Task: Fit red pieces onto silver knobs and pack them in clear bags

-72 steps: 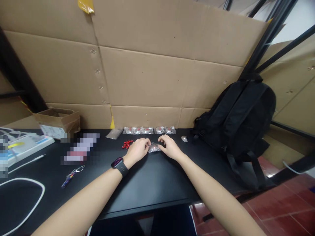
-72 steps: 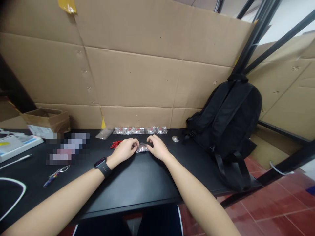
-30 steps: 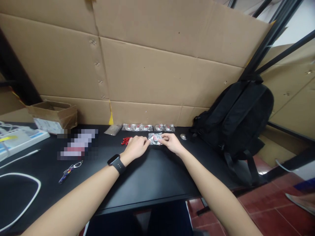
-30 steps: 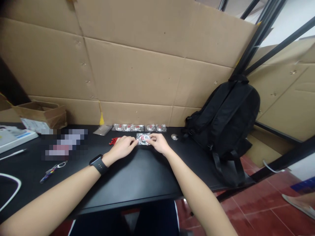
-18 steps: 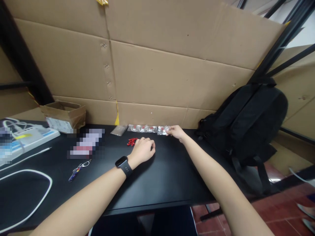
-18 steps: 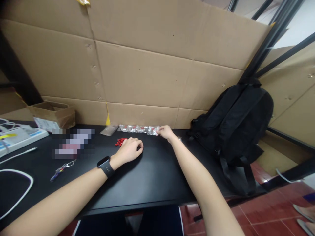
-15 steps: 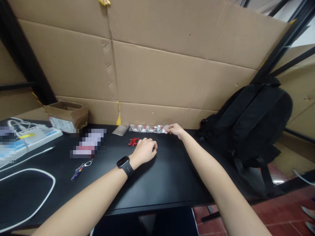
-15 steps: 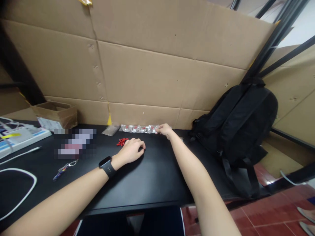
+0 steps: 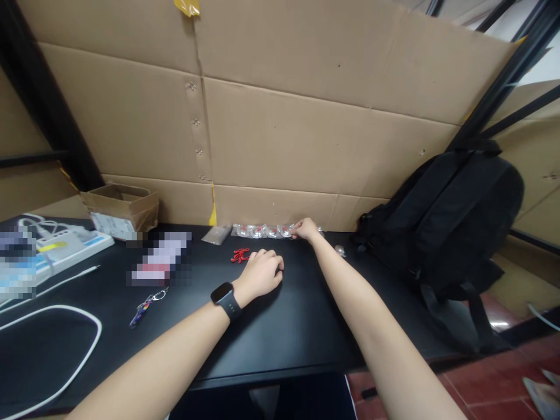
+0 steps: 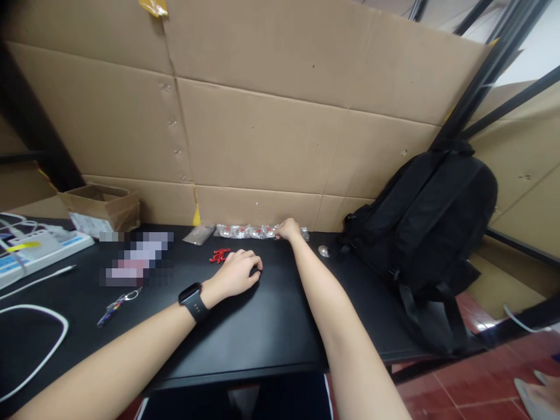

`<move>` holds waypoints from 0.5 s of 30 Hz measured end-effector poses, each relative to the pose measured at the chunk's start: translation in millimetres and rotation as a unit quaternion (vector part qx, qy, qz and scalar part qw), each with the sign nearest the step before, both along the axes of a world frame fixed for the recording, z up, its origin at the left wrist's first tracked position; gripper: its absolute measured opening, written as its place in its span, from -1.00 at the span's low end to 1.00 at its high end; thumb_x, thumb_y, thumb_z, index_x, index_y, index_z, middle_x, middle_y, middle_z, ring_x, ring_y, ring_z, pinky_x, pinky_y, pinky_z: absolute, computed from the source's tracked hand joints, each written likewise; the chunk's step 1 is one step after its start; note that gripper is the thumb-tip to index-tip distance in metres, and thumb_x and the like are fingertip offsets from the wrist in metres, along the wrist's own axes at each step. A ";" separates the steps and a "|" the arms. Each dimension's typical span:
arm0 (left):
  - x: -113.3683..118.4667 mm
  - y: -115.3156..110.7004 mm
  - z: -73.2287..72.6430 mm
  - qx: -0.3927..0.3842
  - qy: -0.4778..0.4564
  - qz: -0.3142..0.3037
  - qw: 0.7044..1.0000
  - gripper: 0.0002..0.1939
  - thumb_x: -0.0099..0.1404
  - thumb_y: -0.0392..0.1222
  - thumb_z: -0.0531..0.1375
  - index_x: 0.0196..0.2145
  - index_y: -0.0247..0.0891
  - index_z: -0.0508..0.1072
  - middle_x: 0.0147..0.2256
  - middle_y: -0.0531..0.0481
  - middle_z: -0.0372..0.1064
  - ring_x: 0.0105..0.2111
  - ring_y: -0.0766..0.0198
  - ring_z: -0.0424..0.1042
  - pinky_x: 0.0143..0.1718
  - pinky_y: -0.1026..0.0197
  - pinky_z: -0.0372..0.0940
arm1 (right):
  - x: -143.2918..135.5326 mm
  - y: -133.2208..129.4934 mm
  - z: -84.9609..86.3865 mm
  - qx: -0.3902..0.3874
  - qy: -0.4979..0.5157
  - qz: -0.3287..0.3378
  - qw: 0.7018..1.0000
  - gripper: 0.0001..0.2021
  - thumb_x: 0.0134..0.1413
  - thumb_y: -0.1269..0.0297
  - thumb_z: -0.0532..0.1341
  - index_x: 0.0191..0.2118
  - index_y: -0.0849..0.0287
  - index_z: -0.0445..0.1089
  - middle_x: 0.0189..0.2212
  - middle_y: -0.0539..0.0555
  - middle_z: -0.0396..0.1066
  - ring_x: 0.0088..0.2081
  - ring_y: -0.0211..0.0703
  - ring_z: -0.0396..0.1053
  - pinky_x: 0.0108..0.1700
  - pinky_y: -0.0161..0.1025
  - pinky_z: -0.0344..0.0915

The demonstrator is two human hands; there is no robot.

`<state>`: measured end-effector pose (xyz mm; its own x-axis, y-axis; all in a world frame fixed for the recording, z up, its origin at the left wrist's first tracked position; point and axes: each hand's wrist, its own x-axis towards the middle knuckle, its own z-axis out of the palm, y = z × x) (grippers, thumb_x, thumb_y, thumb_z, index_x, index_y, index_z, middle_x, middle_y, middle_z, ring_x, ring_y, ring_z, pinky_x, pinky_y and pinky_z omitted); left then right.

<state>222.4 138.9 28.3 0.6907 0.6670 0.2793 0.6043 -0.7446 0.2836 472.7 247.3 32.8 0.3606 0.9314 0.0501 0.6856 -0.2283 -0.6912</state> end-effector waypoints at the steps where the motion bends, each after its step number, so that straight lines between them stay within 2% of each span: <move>1: 0.0 -0.2 0.4 -0.001 0.002 0.001 1.000 -0.84 0.28 -0.19 0.15 -0.24 -0.13 0.53 -0.15 -0.12 0.47 -0.05 -0.01 0.37 -0.05 -0.01 0.22 | 0.7 -1.1 -0.1 0.002 -0.015 -0.007 1.000 -0.78 -0.27 0.30 0.51 -0.46 0.18 0.50 -0.66 0.05 0.47 -0.42 -0.13 0.48 -0.29 -0.27 0.37; 3: 0.1 -0.5 0.5 0.000 0.003 0.001 1.000 -0.85 0.28 -0.18 0.15 -0.24 -0.13 0.53 -0.15 -0.12 0.47 -0.05 -0.01 0.37 -0.05 -0.02 0.23 | 0.7 -4.3 0.3 0.007 -0.048 -0.020 0.999 -0.73 -0.30 0.28 0.51 -0.40 0.15 0.49 -0.62 0.04 0.49 -0.36 -0.11 0.50 -0.23 -0.24 0.37; 6: 0.2 -0.7 0.9 0.004 0.000 -0.001 1.000 -0.85 0.29 -0.18 0.15 -0.26 -0.12 0.53 -0.17 -0.10 0.48 -0.07 0.00 0.38 -0.04 -0.01 0.24 | -1.8 -11.2 2.1 0.016 -0.092 -0.032 0.995 -0.65 -0.27 0.21 0.51 -0.29 0.13 0.48 -0.44 0.12 0.56 -0.28 -0.07 0.51 -0.17 -0.20 0.36; 10: -3.9 3.3 9.2 0.016 -0.006 0.010 1.000 -0.85 0.30 -0.19 0.15 -0.25 -0.13 0.53 -0.19 -0.08 0.50 -0.08 0.02 0.40 -0.03 0.01 0.25 | -2.8 -26.0 6.4 0.035 -0.135 -0.030 0.990 -0.64 -0.12 0.08 0.43 -0.20 0.14 0.48 -0.19 0.26 0.55 -0.17 0.03 0.50 -0.16 -0.16 0.33; 15: -34.8 33.8 30.0 0.055 -0.015 0.055 0.997 -0.76 0.34 -0.26 0.07 -0.12 -0.17 0.50 -0.13 -0.11 0.53 -0.07 0.08 0.45 0.02 0.10 0.26 | 16.0 -59.2 10.2 0.050 -0.164 0.008 0.985 -0.84 -0.01 0.18 0.34 -0.30 0.12 0.54 -0.30 0.18 0.56 -0.24 0.00 0.50 -0.19 -0.18 0.31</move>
